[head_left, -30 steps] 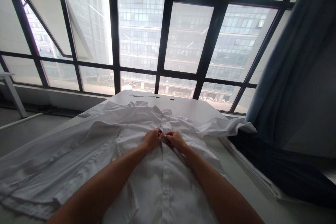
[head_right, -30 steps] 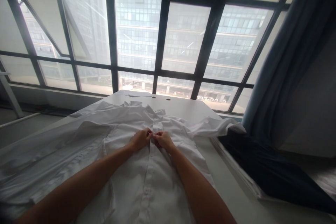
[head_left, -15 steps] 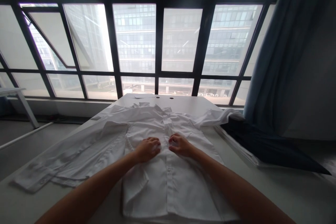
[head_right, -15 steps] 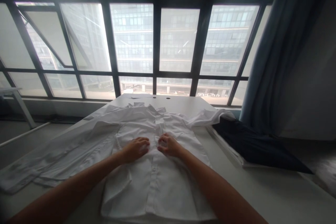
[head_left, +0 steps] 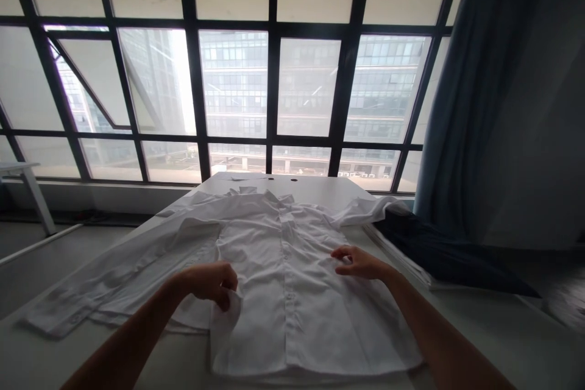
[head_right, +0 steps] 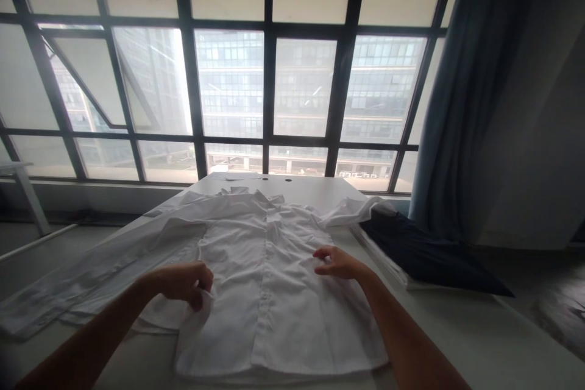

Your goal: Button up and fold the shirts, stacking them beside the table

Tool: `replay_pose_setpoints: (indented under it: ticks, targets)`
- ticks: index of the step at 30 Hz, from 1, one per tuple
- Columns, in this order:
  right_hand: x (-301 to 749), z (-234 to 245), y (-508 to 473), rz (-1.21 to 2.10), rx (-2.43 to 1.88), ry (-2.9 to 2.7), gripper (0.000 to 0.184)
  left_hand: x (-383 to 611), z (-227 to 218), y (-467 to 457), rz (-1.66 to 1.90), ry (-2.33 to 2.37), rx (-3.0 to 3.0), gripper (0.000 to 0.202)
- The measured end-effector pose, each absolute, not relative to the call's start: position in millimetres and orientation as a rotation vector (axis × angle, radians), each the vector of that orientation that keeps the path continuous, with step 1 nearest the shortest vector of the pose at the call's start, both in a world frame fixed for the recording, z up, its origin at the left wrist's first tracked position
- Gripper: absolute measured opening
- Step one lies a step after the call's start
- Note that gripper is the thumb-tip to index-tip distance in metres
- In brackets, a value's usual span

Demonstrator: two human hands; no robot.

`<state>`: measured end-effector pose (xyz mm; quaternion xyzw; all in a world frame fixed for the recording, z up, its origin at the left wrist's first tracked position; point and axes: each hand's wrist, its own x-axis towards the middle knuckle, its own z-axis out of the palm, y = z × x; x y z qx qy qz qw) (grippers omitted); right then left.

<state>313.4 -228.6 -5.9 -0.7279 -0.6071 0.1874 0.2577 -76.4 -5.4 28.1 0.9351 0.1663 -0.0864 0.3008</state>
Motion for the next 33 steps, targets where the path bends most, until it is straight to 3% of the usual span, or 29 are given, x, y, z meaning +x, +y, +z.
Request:
replay_pose_setpoints:
  ticks: [4, 11, 14, 24, 33]
  targets:
    - [321, -3, -233, 0.47, -2.061, -1.626, 0.058, -102, 52, 3, -0.103, 0.279, 2.257, 0.028]
    - [331, -6, -233, 0.363, -2.193, -1.644, 0.061, -129, 70, 19, -0.154, 0.328, 2.004, 0.071]
    - [340, -13, -232, 0.344, -2.28, -1.631, 0.057, -112, 58, 19, -0.175, 0.243, 1.954, 0.078]
    - [356, -30, -222, 0.088, -2.429, -1.494, 0.034, -76, 9, 39, 0.379, 0.743, 2.697, 0.045]
    - [341, -20, -210, 0.134, -2.495, -1.431, 0.007, -67, -2, 42, 0.37, 1.132, 2.693, 0.031]
